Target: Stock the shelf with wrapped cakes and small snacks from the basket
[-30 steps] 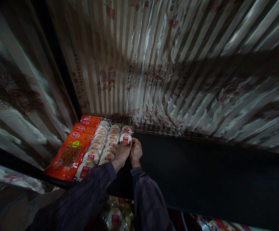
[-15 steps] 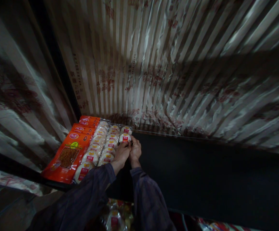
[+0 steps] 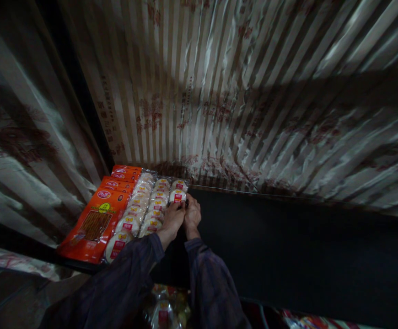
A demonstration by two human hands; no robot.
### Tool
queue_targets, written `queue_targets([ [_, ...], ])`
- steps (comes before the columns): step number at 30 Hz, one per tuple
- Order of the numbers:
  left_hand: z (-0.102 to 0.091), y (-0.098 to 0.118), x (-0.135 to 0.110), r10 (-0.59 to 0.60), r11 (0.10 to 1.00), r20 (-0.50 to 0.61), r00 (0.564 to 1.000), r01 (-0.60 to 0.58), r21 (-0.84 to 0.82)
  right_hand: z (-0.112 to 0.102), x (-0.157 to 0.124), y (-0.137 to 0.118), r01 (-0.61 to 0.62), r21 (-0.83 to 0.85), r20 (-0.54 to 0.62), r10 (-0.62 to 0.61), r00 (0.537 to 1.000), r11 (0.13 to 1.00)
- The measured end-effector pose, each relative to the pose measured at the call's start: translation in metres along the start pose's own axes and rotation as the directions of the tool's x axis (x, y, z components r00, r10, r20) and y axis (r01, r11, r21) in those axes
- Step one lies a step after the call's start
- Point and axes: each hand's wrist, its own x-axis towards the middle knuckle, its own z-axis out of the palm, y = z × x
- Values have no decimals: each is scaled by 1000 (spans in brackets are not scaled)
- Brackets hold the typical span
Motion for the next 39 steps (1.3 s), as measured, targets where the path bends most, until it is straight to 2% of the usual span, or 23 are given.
queue_targets([
  [7, 0, 3, -3, 19, 1000, 6, 1000, -19, 22, 0, 1, 6, 6, 25, -13, -6, 1000, 1000],
  [12, -3, 6, -16, 16, 1000, 35, 999, -15, -18, -2, -3, 13, -8, 111, -45, 13, 999, 994],
  [21, -5, -3, -56, -62, 998, 153, 986, 62, 6, -7, -40, 31, -4, 210, -117, 30, 993, 978],
  [27, 8, -35, -90, -7, 998, 129, 992, 14, -56, -20, -75, 39, -12, 274, -70, 32, 997, 962],
  [30, 15, -60, -111, 104, 986, 53, 993, -96, -139, -29, -98, 42, 36, 236, -33, -29, 999, 971],
  [36, 16, -102, -146, 359, 924, 13, 933, -353, -145, -49, -148, 42, 139, 136, 3, -141, 990, 981],
  [39, 13, -115, -161, 414, 900, 29, 910, -405, -159, -57, -168, 37, 165, 112, 2, -167, 986, 980],
])
